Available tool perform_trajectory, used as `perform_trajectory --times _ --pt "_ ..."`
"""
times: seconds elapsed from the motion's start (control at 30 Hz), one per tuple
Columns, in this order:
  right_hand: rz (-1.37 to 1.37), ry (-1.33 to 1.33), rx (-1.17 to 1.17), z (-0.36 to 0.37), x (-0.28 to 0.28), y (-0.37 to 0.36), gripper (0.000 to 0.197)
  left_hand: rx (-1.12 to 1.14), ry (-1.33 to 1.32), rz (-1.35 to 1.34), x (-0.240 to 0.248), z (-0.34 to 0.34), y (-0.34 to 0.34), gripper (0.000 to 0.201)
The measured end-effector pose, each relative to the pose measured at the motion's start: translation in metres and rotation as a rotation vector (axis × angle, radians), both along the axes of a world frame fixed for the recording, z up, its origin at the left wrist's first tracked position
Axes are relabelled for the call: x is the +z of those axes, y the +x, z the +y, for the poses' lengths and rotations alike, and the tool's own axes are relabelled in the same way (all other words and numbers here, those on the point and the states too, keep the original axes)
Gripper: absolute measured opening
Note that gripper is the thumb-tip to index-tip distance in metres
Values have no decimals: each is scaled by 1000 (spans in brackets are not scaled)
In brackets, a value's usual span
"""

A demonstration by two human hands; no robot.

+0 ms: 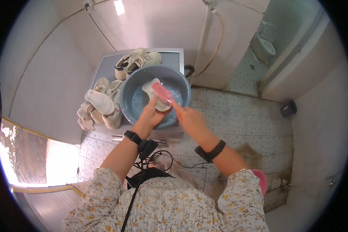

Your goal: The person scrubs shoe insoles with a brush in a basin of soapy water, rinses them in the basin, and then places the insoles on top of a washing machine next to a pair of shoes.

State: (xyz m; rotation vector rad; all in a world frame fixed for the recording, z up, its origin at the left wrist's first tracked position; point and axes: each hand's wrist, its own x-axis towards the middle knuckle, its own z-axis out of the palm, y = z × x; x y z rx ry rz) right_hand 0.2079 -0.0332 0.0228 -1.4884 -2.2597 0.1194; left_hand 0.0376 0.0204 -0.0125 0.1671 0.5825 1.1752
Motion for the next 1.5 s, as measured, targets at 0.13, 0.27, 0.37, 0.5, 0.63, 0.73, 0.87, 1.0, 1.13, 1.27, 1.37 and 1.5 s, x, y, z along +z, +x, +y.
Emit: perform_trajectory --times 0.13,0.27,0.37,0.5,0.63,0.73,0.87,1.0,1.13,1.27,1.37,1.5 --pt "60 16 91 -26 -6 18 51 13 -8 -15 -6 6 -2 43" --pt "88 34 66 -17 0 23 45 -1 58 0 -16 6 -1 39" --pt "80 24 24 11 -6 7 37 -40 62 14 -19 8 -9 36" --pt "33 14 29 -13 -16 12 42 -62 -14 47 -21 14 -11 39" --pt "59 -33 -1 -24 -16 19 38 -41 -45 103 -13 12 -1 39" --pt "89 -7 10 6 -11 11 39 -53 35 88 -18 14 -6 39" --pt "180 -135 90 -11 -18 15 42 -19 -39 70 -21 12 -11 40" --pt "34 -137 42 -32 -5 21 46 4 -122 -2 -19 14 -6 39" --pt "33 -39 40 1 -3 10 49 52 -23 96 1 2 4 39" --pt "47 -13 122 -26 -6 16 50 43 -113 14 -9 7 -4 39" --pt "43 -90 59 -41 -5 20 49 46 -43 22 -8 6 -3 39" --pt "64 -16 34 4 0 5 48 20 -17 58 5 -4 5 37"
